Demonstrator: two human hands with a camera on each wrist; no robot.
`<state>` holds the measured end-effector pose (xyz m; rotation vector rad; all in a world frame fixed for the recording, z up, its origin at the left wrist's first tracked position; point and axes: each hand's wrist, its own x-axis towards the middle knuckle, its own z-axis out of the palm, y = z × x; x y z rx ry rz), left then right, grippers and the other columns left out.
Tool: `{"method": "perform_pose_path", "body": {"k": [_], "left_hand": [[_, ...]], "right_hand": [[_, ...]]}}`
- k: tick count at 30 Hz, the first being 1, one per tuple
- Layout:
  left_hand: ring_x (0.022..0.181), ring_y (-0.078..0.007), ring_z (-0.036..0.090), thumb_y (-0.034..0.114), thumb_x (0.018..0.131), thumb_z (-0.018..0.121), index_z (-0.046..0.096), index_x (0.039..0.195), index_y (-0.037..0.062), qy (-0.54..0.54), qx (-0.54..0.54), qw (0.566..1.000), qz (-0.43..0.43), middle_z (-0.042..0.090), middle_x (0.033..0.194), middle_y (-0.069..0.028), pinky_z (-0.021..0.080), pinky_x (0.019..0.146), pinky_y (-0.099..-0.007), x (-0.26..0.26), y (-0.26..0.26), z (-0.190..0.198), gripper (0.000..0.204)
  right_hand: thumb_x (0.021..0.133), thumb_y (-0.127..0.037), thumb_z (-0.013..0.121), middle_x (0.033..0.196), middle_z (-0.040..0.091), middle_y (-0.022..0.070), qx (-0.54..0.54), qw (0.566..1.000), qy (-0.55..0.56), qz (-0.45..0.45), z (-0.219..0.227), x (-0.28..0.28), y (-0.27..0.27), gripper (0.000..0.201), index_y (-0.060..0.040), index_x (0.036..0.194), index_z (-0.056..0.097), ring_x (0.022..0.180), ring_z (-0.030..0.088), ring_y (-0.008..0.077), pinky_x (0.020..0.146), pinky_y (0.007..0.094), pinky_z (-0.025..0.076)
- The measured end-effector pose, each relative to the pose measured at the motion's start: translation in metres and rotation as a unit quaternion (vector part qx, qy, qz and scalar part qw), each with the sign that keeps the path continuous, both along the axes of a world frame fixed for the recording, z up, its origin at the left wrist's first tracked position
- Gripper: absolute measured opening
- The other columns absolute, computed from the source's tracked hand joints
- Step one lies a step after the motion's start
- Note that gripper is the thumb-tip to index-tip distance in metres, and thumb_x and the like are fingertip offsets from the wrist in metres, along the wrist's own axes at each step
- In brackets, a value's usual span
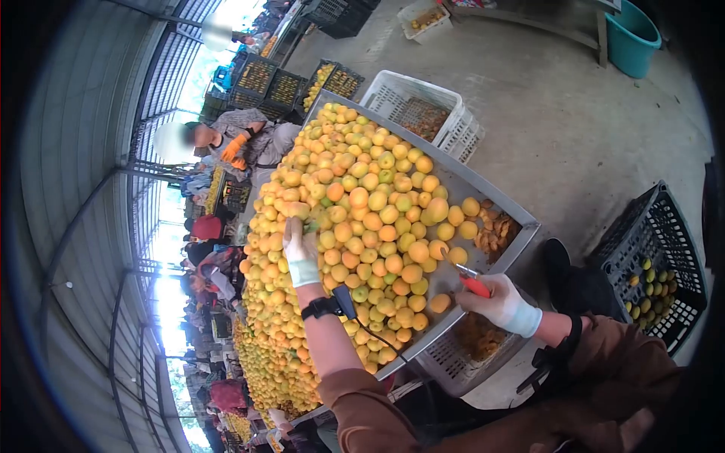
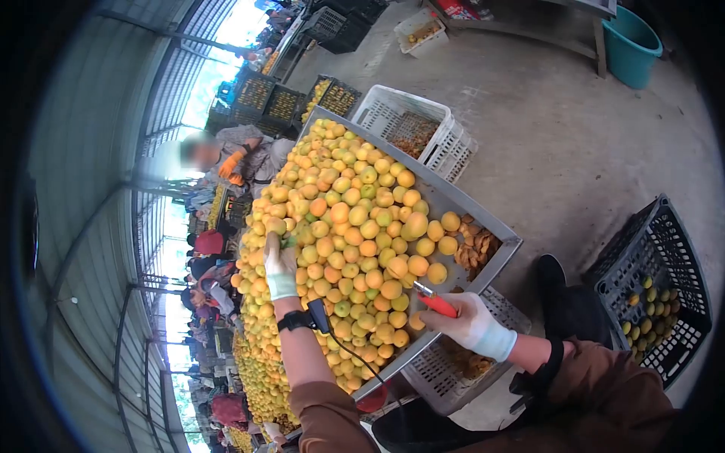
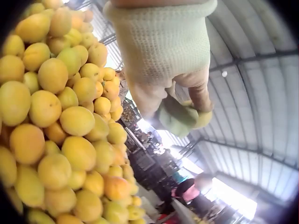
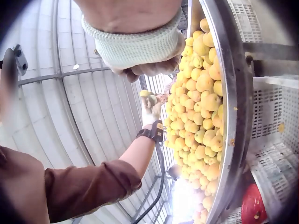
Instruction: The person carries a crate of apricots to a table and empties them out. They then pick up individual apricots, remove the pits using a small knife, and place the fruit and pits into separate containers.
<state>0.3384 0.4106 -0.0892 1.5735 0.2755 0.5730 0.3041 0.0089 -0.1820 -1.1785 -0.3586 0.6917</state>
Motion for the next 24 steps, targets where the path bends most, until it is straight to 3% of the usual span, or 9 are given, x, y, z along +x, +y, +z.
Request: {"method": "perform_pose_path", "body": {"k": [8,14,15,16,18,19,20,22,24], "left_hand": [[0.104,-0.017,0.05,0.029,0.094,0.055,0.042,0.13,-0.0006,-0.137,-0.197,0.929,-0.281,0.053,0.123,-0.0102,0.041,0.094,-0.0346,-0.046,-0.112,0.021,0.048],[0.093,-0.0219,0.056,0.021,0.092,0.052,0.043,0.131,0.0038,0.104,-0.189,0.925,-0.312,0.055,0.119,-0.0092,0.045,0.085,-0.0324,-0.05,-0.255,-0.021,0.043],[0.096,-0.0241,0.057,0.016,0.091,0.053,0.047,0.128,0.0056,0.135,-0.257,0.882,-0.372,0.057,0.115,-0.0081,0.047,0.085,-0.0346,-0.043,-0.279,-0.043,0.039],[0.098,-0.0238,0.059,0.016,0.091,0.054,0.048,0.126,0.0035,0.089,-0.015,0.906,-0.413,0.059,0.115,-0.0099,0.049,0.083,-0.0352,-0.037,-0.303,-0.07,0.038],[0.099,-0.0242,0.06,0.015,0.092,0.053,0.045,0.131,-0.0013,0.225,-0.18,0.847,-0.448,0.06,0.113,-0.011,0.05,0.088,-0.0394,-0.038,-0.393,-0.077,0.043],[0.096,-0.0222,0.062,0.019,0.093,0.053,0.045,0.13,-0.0039,0.294,-0.112,0.852,-0.418,0.06,0.112,-0.012,0.05,0.086,-0.0353,-0.037,-0.434,-0.084,0.044],[0.097,-0.0211,0.061,0.02,0.092,0.054,0.045,0.13,-0.004,0.281,-0.083,0.848,-0.441,0.061,0.112,-0.0122,0.049,0.087,-0.0337,-0.038,-0.468,-0.087,0.046],[0.099,-0.0186,0.061,0.024,0.09,0.058,0.045,0.13,-0.0028,0.234,0.007,0.842,-0.487,0.062,0.113,-0.0139,0.048,0.086,-0.0296,-0.028,-0.526,-0.125,0.049],[0.101,-0.0215,0.061,0.024,0.087,0.06,0.044,0.131,0.0005,0.194,0.082,0.839,-0.502,0.062,0.116,-0.0163,0.047,0.087,-0.0309,-0.023,-0.572,-0.165,0.053]], "right_hand": [[0.083,-0.026,0.067,0.062,0.053,0.0032,0.029,0.999,-0.034,0.007,0.005,-0.022,-0.024,0.027,0.0008,0.084,0.063,0.063,0.048,0.0051,0.057,0.0271,0.042],[0.083,-0.019,0.066,0.068,0.059,-0.0004,0.051,0.998,0.03,0.005,0.024,-0.102,-0.127,0.019,-0.0002,0.084,0.064,0.067,0.052,0.0061,0.062,0.0245,0.044],[0.083,-0.016,0.065,0.073,0.06,0.0007,0.063,0.997,0.034,0.016,0.03,-0.117,-0.145,0.016,-0.0001,0.085,0.064,0.07,0.053,0.0071,0.064,0.0247,0.044],[0.082,-0.014,0.064,0.077,0.061,0.0019,0.076,0.996,0.037,0.027,0.038,-0.129,-0.163,0.014,-0.0001,0.085,0.064,0.074,0.055,0.0081,0.067,0.0249,0.044],[0.082,-0.012,0.06,0.086,0.061,0.0049,0.105,0.993,0.05,0.003,0.051,-0.153,-0.193,0.012,-0.0007,0.086,0.063,0.08,0.056,0.0109,0.071,0.0269,0.045],[0.084,-0.014,0.057,0.087,0.059,0.005,0.101,0.994,-0.04,-0.009,0.049,-0.158,-0.205,0.015,-0.0009,0.088,0.062,0.083,0.057,0.0149,0.075,0.0288,0.045],[0.086,-0.016,0.053,0.081,0.058,0.0037,0.13,0.991,0.019,-0.001,0.061,-0.164,-0.217,0.018,-0.0003,0.094,0.06,0.072,0.056,0.0138,0.068,0.0271,0.044],[0.081,-0.059,0.061,0.062,0.05,0.0016,0.122,0.989,0.084,-0.023,0.07,-0.174,-0.233,0.063,0.002,0.098,0.057,0.051,0.045,0.0093,0.05,0.0209,0.033],[0.083,-0.053,0.061,0.06,0.05,0.0013,0.109,0.989,0.085,-0.052,0.081,-0.173,-0.24,0.058,0.0026,0.098,0.056,0.05,0.046,0.0094,0.05,0.0214,0.034]]}}
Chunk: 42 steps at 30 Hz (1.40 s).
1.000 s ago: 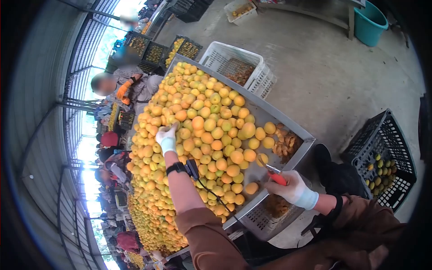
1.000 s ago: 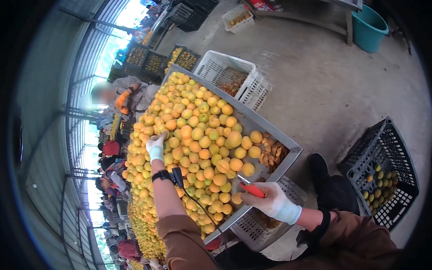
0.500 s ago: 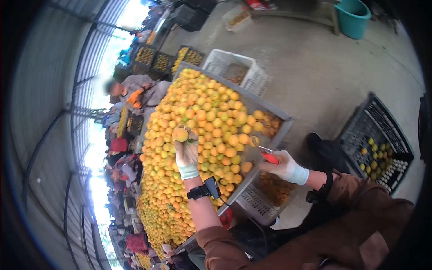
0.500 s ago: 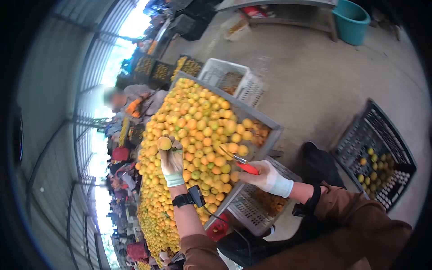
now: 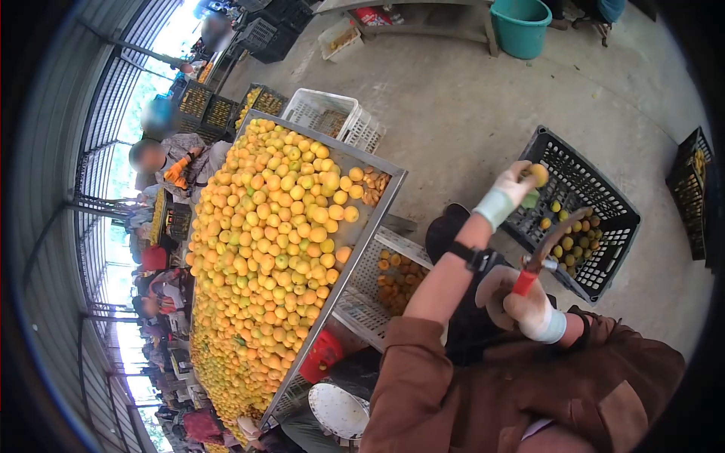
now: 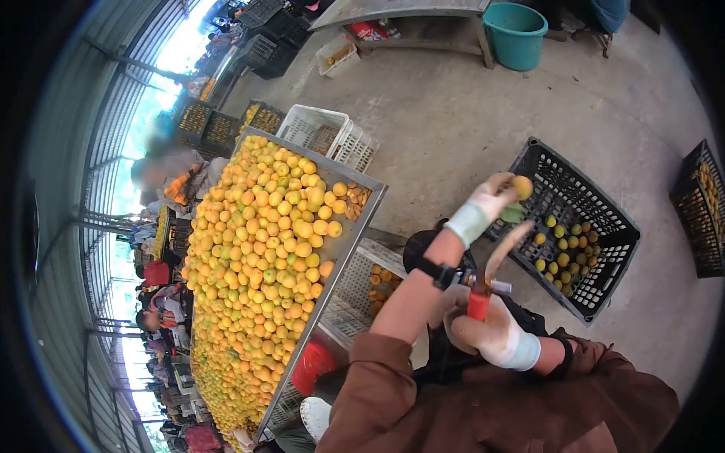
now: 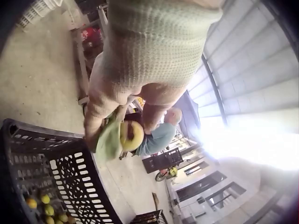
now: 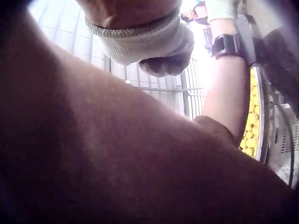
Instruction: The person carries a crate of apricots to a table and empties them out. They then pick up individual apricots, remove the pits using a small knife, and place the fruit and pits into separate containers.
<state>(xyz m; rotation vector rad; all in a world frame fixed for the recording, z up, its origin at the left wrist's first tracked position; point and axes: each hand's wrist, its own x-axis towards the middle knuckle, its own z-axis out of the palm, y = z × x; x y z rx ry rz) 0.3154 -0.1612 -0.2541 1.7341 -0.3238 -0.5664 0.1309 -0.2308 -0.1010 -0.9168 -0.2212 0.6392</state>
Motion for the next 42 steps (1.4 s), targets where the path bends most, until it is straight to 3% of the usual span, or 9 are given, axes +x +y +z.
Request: {"method": "perform_pose_path", "body": {"k": [5,8,10,12,16,18,25,36,42], "left_hand": [[0.085,-0.025,0.067,0.023,0.081,0.066,0.048,0.132,0.0088,-0.09,0.187,0.975,0.079,0.062,0.115,-0.0193,0.054,0.075,-0.034,-0.007,0.039,0.048,0.056],[0.076,-0.0198,0.067,0.003,0.082,0.061,0.059,0.114,-0.0003,-0.024,0.051,0.964,0.261,0.066,0.105,-0.0134,0.057,0.064,-0.0293,-0.007,0.141,0.046,0.032],[0.076,-0.0172,0.065,0.0,0.077,0.057,0.062,0.109,-0.0001,-0.326,0.226,0.864,0.309,0.067,0.102,-0.0126,0.054,0.068,-0.0312,-0.014,0.215,0.063,0.033],[0.083,-0.0265,0.065,0.001,0.074,0.062,0.064,0.106,0.0058,-0.269,0.303,0.83,0.384,0.066,0.1,-0.0129,0.052,0.073,-0.0344,-0.013,0.274,0.07,0.032],[0.085,-0.0295,0.063,0.004,0.071,0.067,0.058,0.116,0.0064,-0.226,0.436,0.804,0.335,0.063,0.103,-0.0154,0.051,0.077,-0.0369,0.014,0.336,0.061,0.046],[0.093,-0.0313,0.06,0.008,0.066,0.07,0.053,0.122,0.008,-0.406,0.472,0.762,0.176,0.061,0.103,-0.0159,0.049,0.083,-0.0393,0.037,0.347,0.044,0.058],[0.114,-0.0368,0.048,0.021,0.07,0.07,0.05,0.12,0.016,-0.223,0.693,0.685,-0.02,0.049,0.122,-0.0145,0.045,0.085,-0.0471,0.081,0.324,0.02,0.054],[0.104,-0.0343,0.055,0.046,0.075,0.069,0.052,0.115,0.0178,-0.239,0.597,0.766,0.0,0.051,0.117,-0.016,0.045,0.08,-0.0445,0.084,0.363,0.013,0.052],[0.097,-0.0388,0.056,0.003,0.063,0.058,0.06,0.106,0.0135,-0.34,0.466,0.791,0.202,0.055,0.109,-0.02,0.049,0.079,-0.0451,0.05,0.37,0.069,0.045]], "right_hand": [[0.089,-0.014,0.049,0.064,0.056,0.0042,-0.065,0.995,-0.055,-0.057,0.019,0.024,0.012,0.02,0.0016,0.101,0.056,0.059,0.054,0.011,0.055,0.0231,0.04],[0.088,-0.005,0.051,0.075,0.056,0.0009,-0.004,0.994,-0.053,-0.09,0.014,0.05,0.039,0.021,0.0017,0.107,0.055,0.069,0.055,0.0102,0.064,0.0237,0.043],[0.088,-0.007,0.048,0.075,0.057,0.0036,-0.019,0.989,-0.048,-0.138,0.007,0.069,0.067,0.019,0.001,0.102,0.057,0.069,0.053,0.011,0.059,0.0229,0.041],[0.086,-0.007,0.049,0.076,0.057,0.0021,-0.042,0.983,-0.084,-0.156,0.002,0.1,0.092,0.019,0.0005,0.1,0.06,0.068,0.05,0.0096,0.059,0.0222,0.04],[0.083,-0.008,0.054,0.071,0.054,-0.0003,-0.038,0.979,-0.063,-0.188,-0.003,0.157,0.16,0.018,0.0004,0.096,0.063,0.062,0.045,0.0058,0.057,0.0209,0.037],[0.085,-0.012,0.056,0.072,0.055,0.0022,-0.032,0.98,-0.069,-0.185,-0.01,0.18,0.184,0.016,0.0013,0.091,0.062,0.068,0.049,0.0082,0.064,0.0252,0.042],[0.081,-0.011,0.058,0.071,0.053,0.0014,-0.093,0.979,-0.04,-0.175,-0.078,0.221,0.237,0.014,-0.0003,0.088,0.064,0.067,0.048,0.0085,0.062,0.0248,0.042],[0.084,-0.008,0.058,0.07,0.054,-0.0012,-0.12,0.975,-0.065,-0.178,-0.1,0.218,0.238,0.013,0.0016,0.091,0.063,0.067,0.047,0.005,0.06,0.0227,0.04],[0.085,-0.007,0.055,0.068,0.051,-0.0028,-0.11,0.98,-0.039,-0.16,-0.088,0.215,0.239,0.012,-0.0002,0.089,0.064,0.062,0.046,0.005,0.057,0.0212,0.037]]}}
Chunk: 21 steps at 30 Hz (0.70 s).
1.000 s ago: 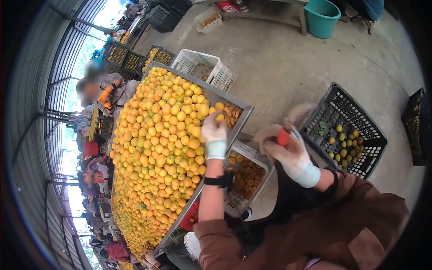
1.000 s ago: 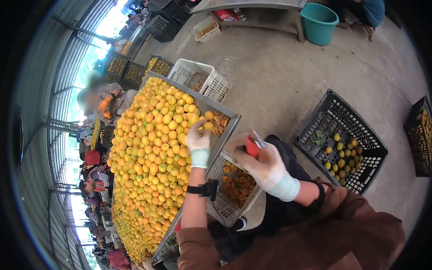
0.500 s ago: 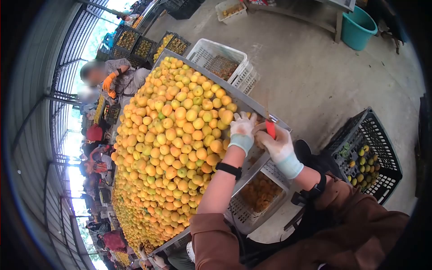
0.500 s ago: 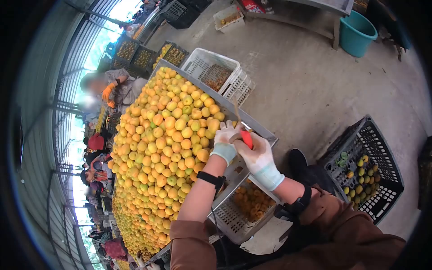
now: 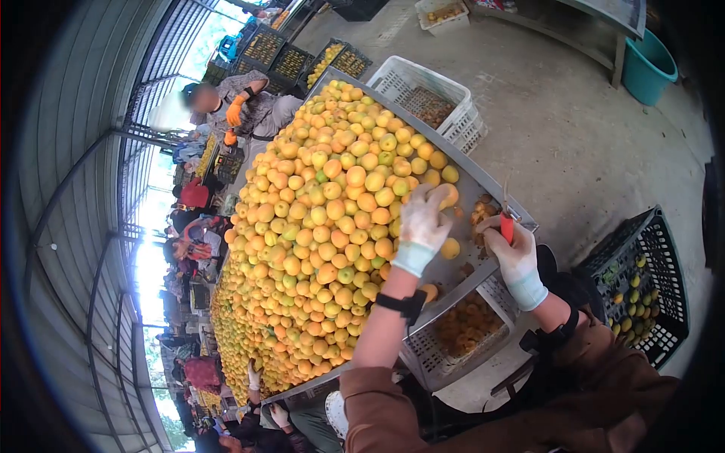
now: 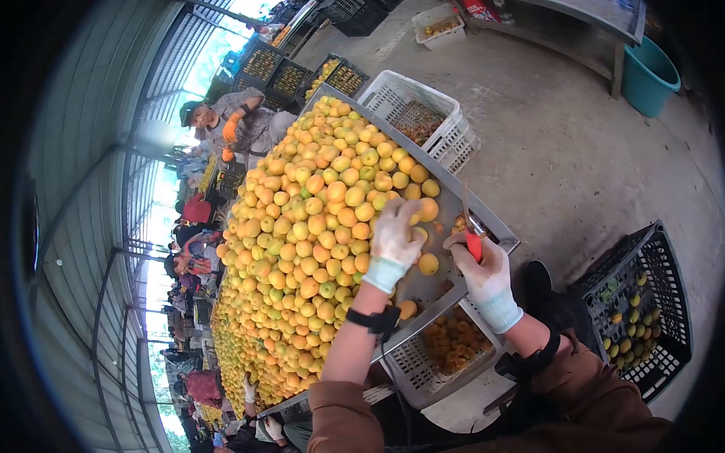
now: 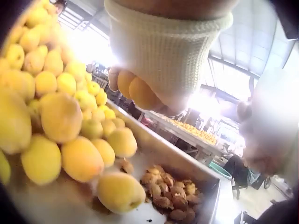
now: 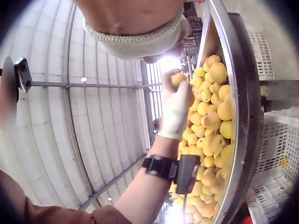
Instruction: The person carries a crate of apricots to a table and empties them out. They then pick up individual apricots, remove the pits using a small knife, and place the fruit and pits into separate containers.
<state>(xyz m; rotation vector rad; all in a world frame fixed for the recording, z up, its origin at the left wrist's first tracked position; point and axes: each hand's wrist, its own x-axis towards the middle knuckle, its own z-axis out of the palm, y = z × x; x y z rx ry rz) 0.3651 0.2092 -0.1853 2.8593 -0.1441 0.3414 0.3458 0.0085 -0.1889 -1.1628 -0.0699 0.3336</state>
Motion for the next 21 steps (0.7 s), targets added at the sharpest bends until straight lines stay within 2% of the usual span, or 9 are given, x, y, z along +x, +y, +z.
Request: {"method": "perform_pose_path", "body": {"k": [2,6,9,12,14,16,17,18,21], "left_hand": [[0.094,-0.0384,0.057,0.004,0.062,0.06,0.059,0.108,0.0109,-0.107,0.054,0.993,-0.008,0.056,0.106,-0.0198,0.05,0.08,-0.0455,-0.015,0.025,0.023,0.046],[0.101,-0.0362,0.055,0.003,0.063,0.062,0.059,0.109,0.0105,-0.14,0.136,0.977,0.084,0.058,0.108,-0.0166,0.048,0.084,-0.0444,-0.065,0.102,0.093,0.047],[0.105,-0.0365,0.052,0.001,0.064,0.064,0.055,0.111,0.0035,-0.164,0.144,0.946,0.24,0.057,0.108,-0.0162,0.044,0.091,-0.0433,-0.115,0.191,0.121,0.047],[0.114,-0.0378,0.046,0.008,0.073,0.063,0.045,0.125,0.0033,-0.159,0.136,0.887,0.412,0.047,0.123,-0.0213,0.04,0.097,-0.0462,-0.171,0.257,0.112,0.055],[0.125,-0.0444,0.037,0.024,0.08,0.064,0.029,0.141,0.0075,-0.104,0.082,0.862,0.49,0.033,0.138,-0.0274,0.036,0.101,-0.0489,-0.211,0.315,0.056,0.072],[0.134,-0.0464,0.024,0.036,0.086,0.058,0.015,0.148,0.0128,0.023,0.148,0.787,0.598,0.019,0.148,-0.0269,0.031,0.105,-0.051,-0.224,0.313,0.027,0.078],[0.139,-0.0434,0.011,0.034,0.088,0.055,0.01,0.149,0.0146,-0.016,0.099,0.843,0.529,0.014,0.151,-0.0244,0.019,0.111,-0.0522,-0.234,0.319,0.028,0.078],[0.139,-0.0434,0.011,0.034,0.088,0.055,0.01,0.149,0.0146,-0.012,0.097,0.845,0.525,0.014,0.151,-0.0244,0.019,0.111,-0.0522,-0.235,0.324,0.022,0.078],[0.138,-0.0398,0.021,0.03,0.088,0.056,0.015,0.148,0.0096,0.05,0.139,0.732,0.665,0.019,0.15,-0.0246,0.026,0.109,-0.0476,-0.205,0.261,0.066,0.076]], "right_hand": [[0.085,-0.007,0.055,0.068,0.051,-0.0026,-0.006,1.0,-0.003,-0.005,-0.003,-0.001,0.003,0.012,-0.0004,0.089,0.064,0.062,0.046,0.0051,0.057,0.0211,0.037],[0.085,-0.008,0.056,0.071,0.054,-0.0021,-0.018,1.0,-0.003,-0.007,-0.008,0.0,0.003,0.012,0.0003,0.09,0.064,0.064,0.047,0.0049,0.059,0.0211,0.039],[0.085,-0.008,0.056,0.072,0.055,-0.0018,-0.02,1.0,-0.003,-0.016,-0.012,-0.001,0.007,0.012,0.0008,0.09,0.063,0.066,0.047,0.0049,0.06,0.0215,0.039],[0.085,-0.007,0.057,0.074,0.056,-0.0009,-0.031,0.999,-0.016,-0.003,-0.014,-0.002,0.008,0.014,0.0015,0.094,0.063,0.068,0.049,0.0058,0.062,0.0219,0.042],[0.085,-0.006,0.057,0.076,0.058,0.0002,-0.022,1.0,-0.003,0.002,-0.015,-0.004,0.011,0.015,0.0025,0.096,0.062,0.07,0.051,0.0068,0.065,0.0229,0.043],[0.085,-0.007,0.058,0.08,0.06,0.0023,-0.041,0.999,-0.015,0.001,-0.009,-0.005,0.011,0.017,0.0041,0.097,0.061,0.075,0.052,0.0079,0.071,0.0244,0.045],[0.084,-0.008,0.058,0.079,0.059,0.0024,-0.048,0.999,-0.017,-0.005,-0.008,-0.005,0.011,0.017,0.0035,0.097,0.061,0.074,0.051,0.0076,0.07,0.0243,0.044],[0.084,-0.009,0.058,0.077,0.058,0.0025,-0.052,0.998,-0.021,-0.01,-0.008,-0.004,0.011,0.017,0.0029,0.097,0.061,0.073,0.05,0.0073,0.068,0.0241,0.044],[0.084,-0.011,0.058,0.074,0.055,0.0023,-0.051,0.999,-0.004,0.004,-0.004,-0.003,0.006,0.017,0.0015,0.095,0.061,0.07,0.047,0.0075,0.065,0.0243,0.042]]}}
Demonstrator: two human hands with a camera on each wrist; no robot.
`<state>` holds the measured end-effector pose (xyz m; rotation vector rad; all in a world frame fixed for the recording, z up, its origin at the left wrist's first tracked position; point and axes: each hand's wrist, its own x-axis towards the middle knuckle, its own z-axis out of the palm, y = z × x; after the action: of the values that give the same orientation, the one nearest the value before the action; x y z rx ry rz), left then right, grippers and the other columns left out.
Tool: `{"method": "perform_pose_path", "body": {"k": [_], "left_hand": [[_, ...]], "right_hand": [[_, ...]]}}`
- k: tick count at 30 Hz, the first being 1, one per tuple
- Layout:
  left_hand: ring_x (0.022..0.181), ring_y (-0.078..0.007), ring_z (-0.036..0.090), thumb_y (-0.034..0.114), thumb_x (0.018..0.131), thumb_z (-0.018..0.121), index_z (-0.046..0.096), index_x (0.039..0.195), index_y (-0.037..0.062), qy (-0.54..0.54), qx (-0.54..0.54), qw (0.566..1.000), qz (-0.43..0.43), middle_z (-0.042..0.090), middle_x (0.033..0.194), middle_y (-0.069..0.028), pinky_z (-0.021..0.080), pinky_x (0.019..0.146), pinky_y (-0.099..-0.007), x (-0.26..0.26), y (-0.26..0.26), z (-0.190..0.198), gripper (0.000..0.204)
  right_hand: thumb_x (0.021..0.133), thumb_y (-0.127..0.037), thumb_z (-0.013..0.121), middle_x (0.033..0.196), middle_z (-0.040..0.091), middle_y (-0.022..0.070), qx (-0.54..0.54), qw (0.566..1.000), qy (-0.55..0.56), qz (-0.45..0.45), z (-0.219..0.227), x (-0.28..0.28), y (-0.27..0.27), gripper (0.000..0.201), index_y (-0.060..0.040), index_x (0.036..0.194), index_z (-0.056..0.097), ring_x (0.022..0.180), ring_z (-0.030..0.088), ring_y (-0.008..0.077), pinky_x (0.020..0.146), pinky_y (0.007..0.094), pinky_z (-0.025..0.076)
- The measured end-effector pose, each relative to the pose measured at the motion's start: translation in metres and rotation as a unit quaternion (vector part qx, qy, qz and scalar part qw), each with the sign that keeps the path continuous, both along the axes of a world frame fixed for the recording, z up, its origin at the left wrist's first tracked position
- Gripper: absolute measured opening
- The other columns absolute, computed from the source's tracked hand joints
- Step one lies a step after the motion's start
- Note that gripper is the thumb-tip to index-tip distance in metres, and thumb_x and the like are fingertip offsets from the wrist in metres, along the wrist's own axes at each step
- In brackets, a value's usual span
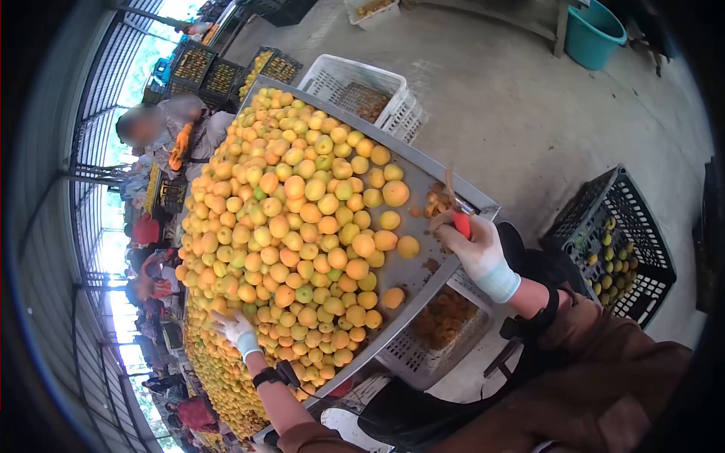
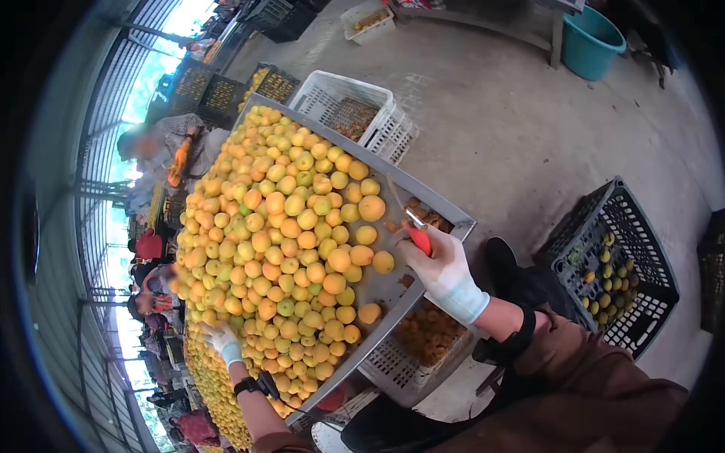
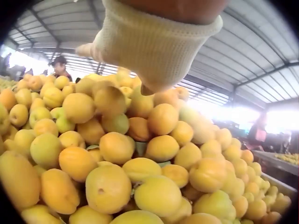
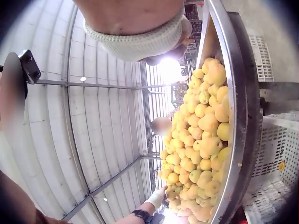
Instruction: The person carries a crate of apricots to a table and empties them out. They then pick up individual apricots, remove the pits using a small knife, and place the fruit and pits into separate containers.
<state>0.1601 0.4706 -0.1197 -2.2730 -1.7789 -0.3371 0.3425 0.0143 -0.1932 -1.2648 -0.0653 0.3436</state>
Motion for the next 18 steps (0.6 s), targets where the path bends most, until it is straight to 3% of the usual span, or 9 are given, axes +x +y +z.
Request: {"method": "perform_pose_path", "body": {"k": [1,3,5,6,8,10,13,15,18], "left_hand": [[0.138,-0.0398,0.021,0.03,0.088,0.056,0.015,0.148,0.0096,0.005,-0.001,1.0,-0.003,0.019,0.15,-0.0246,0.026,0.109,-0.0475,0.008,-0.003,0.002,0.076],[0.13,-0.0369,0.037,0.021,0.088,0.057,0.034,0.142,0.0057,-0.048,0.102,0.942,-0.317,0.037,0.141,-0.0246,0.034,0.105,-0.041,0.022,-0.009,0.002,0.061],[0.118,-0.0341,0.05,0.011,0.085,0.058,0.051,0.128,0.0035,-0.193,0.012,0.891,-0.411,0.052,0.128,-0.0223,0.039,0.1,-0.0375,0.047,-0.035,-0.006,0.044],[0.109,-0.0308,0.056,0.007,0.082,0.061,0.056,0.121,0.0017,-0.166,-0.089,0.851,-0.491,0.058,0.12,-0.0186,0.044,0.094,-0.0374,0.097,-0.1,-0.016,0.04],[0.109,-0.0285,0.055,0.009,0.077,0.067,0.057,0.119,0.0021,-0.151,-0.188,0.812,-0.531,0.06,0.116,-0.0152,0.044,0.094,-0.0365,0.153,-0.185,-0.026,0.043],[0.11,-0.0295,0.056,0.029,0.075,0.07,0.049,0.127,0.0023,-0.072,-0.145,0.816,-0.555,0.056,0.121,-0.02,0.045,0.093,-0.0378,0.204,-0.225,-0.07,0.061],[0.112,-0.0343,0.054,0.032,0.076,0.065,0.033,0.138,0.0054,0.09,-0.203,0.837,-0.5,0.046,0.132,-0.0225,0.048,0.089,-0.0422,0.263,-0.278,-0.091,0.075],[0.104,-0.0351,0.057,0.031,0.075,0.065,0.033,0.138,0.0071,0.186,-0.093,0.856,-0.473,0.044,0.132,-0.0225,0.051,0.083,-0.0415,0.284,-0.285,-0.116,0.075],[0.096,-0.0305,0.06,0.019,0.079,0.057,0.035,0.138,0.0091,0.178,0.015,0.88,-0.44,0.047,0.124,-0.0198,0.055,0.07,-0.0411,0.296,-0.281,-0.16,0.064]], "right_hand": [[0.084,-0.011,0.058,0.074,0.055,0.0023,-0.001,1.0,0.005,-0.003,0.0,0.001,0.0,0.017,0.0015,0.095,0.061,0.07,0.047,0.0075,0.065,0.0243,0.042],[0.084,-0.013,0.058,0.071,0.052,0.0018,0.003,1.0,-0.006,-0.007,0.001,0.002,0.001,0.017,0.0009,0.094,0.061,0.068,0.045,0.0077,0.063,0.0245,0.041],[0.085,-0.013,0.058,0.071,0.052,0.0019,-0.001,1.0,-0.013,-0.012,0.003,0.002,0.0,0.017,0.0001,0.094,0.061,0.067,0.045,0.0075,0.063,0.0244,0.041],[0.085,-0.013,0.058,0.072,0.053,0.0024,-0.007,1.0,-0.011,-0.008,0.003,0.002,-0.001,0.016,0.0,0.094,0.062,0.068,0.045,0.0073,0.063,0.0243,0.042],[0.085,-0.013,0.057,0.072,0.053,0.0029,-0.009,1.0,-0.014,-0.003,0.004,0.003,-0.002,0.016,-0.0002,0.094,0.062,0.068,0.046,0.0072,0.064,0.0242,0.042],[0.085,-0.01,0.057,0.074,0.055,0.0015,-0.013,1.0,-0.012,-0.008,0.006,0.002,-0.003,0.014,0.0003,0.093,0.062,0.069,0.047,0.0068,0.064,0.0237,0.042],[0.085,-0.008,0.057,0.075,0.056,-0.0003,0.025,0.999,-0.015,-0.031,0.002,0.003,-0.004,0.012,0.0009,0.092,0.063,0.07,0.049,0.0066,0.065,0.0232,0.042],[0.086,-0.007,0.056,0.076,0.057,0.0002,0.023,0.999,0.026,-0.018,0.011,0.005,-0.01,0.011,0.0013,0.09,0.063,0.071,0.05,0.0063,0.066,0.0226,0.042],[0.086,-0.006,0.055,0.077,0.058,0.0008,-0.001,1.0,-0.015,-0.024,0.006,0.011,-0.012,0.012,0.0023,0.09,0.062,0.071,0.051,0.0069,0.066,0.0226,0.043]]}}
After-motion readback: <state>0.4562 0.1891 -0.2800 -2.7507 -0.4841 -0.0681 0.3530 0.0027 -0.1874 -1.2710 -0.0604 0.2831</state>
